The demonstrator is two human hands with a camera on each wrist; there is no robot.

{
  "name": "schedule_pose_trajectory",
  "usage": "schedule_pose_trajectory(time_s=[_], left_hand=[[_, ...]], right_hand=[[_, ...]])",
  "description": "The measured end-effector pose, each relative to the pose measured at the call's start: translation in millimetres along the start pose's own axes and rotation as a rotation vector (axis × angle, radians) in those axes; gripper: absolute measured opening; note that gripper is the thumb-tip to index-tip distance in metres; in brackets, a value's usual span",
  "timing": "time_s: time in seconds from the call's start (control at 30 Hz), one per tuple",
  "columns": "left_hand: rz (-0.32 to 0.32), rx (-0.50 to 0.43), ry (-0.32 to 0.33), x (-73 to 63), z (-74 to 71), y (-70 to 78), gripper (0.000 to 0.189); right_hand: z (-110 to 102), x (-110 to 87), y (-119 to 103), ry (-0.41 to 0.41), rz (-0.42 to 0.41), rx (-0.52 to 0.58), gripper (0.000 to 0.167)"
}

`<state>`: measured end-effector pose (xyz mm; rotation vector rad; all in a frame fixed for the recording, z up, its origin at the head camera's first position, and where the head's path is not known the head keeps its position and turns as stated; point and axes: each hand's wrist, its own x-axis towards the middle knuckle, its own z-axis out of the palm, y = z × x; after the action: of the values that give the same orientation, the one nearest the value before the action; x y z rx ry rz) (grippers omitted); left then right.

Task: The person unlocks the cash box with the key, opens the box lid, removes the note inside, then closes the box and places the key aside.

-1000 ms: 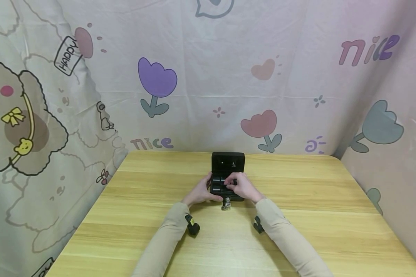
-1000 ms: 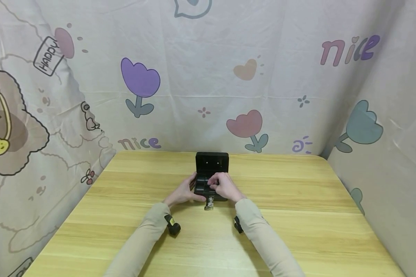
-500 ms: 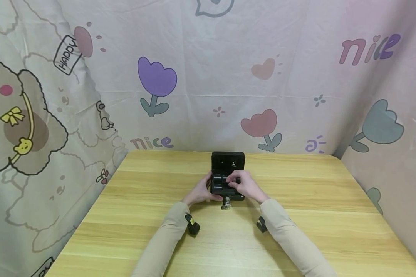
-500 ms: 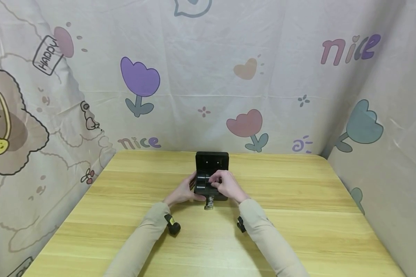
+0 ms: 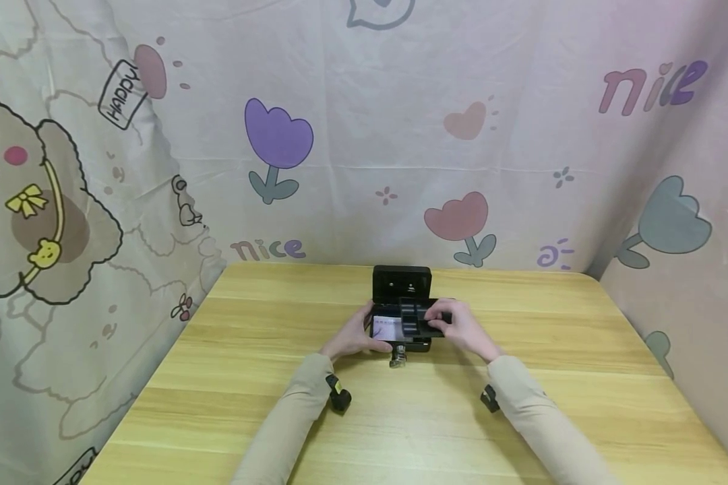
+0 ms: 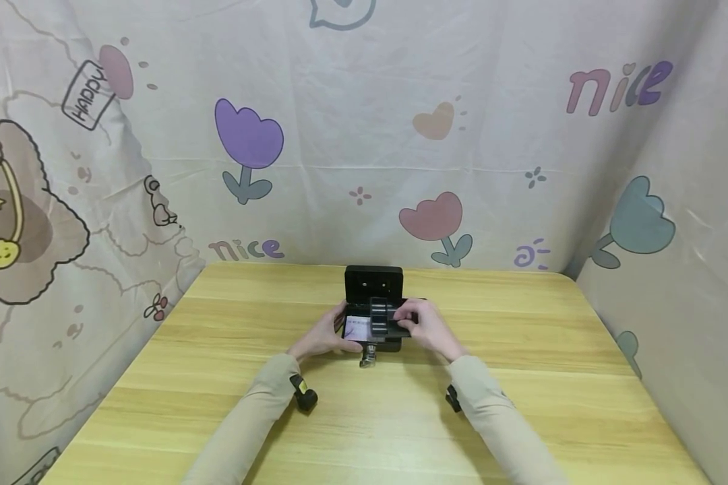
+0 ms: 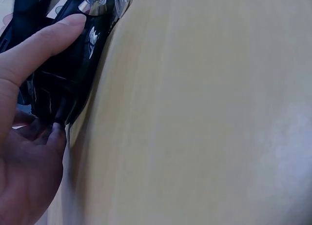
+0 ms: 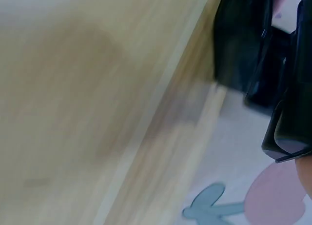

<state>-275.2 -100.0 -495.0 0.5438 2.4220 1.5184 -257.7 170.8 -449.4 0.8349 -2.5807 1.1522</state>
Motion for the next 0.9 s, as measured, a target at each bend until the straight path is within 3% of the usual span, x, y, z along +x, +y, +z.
schedule_pose_trajectory(time_s=[0.13, 0.47, 0.9], left_hand=[[-0.019, 0.048, 0.004, -1.2, -0.3, 2.0, 0.125], [-0.016, 0.06, -0.005, -1.6, -1.0, 1.8, 0.125], [-0.018, 0.098, -0.002, -1.4, -0.6, 1.3, 0.126]], right_hand=[[-13.3, -7.7, 14.5, 0.008, 0.012, -0.017, 0.018], [-39.2, -18.6, 40.8, 0.058, 0.034, -0.043, 0.018], [-53.3, -13.7, 76.9, 0.069, 0.088, -0.114, 0.015]])
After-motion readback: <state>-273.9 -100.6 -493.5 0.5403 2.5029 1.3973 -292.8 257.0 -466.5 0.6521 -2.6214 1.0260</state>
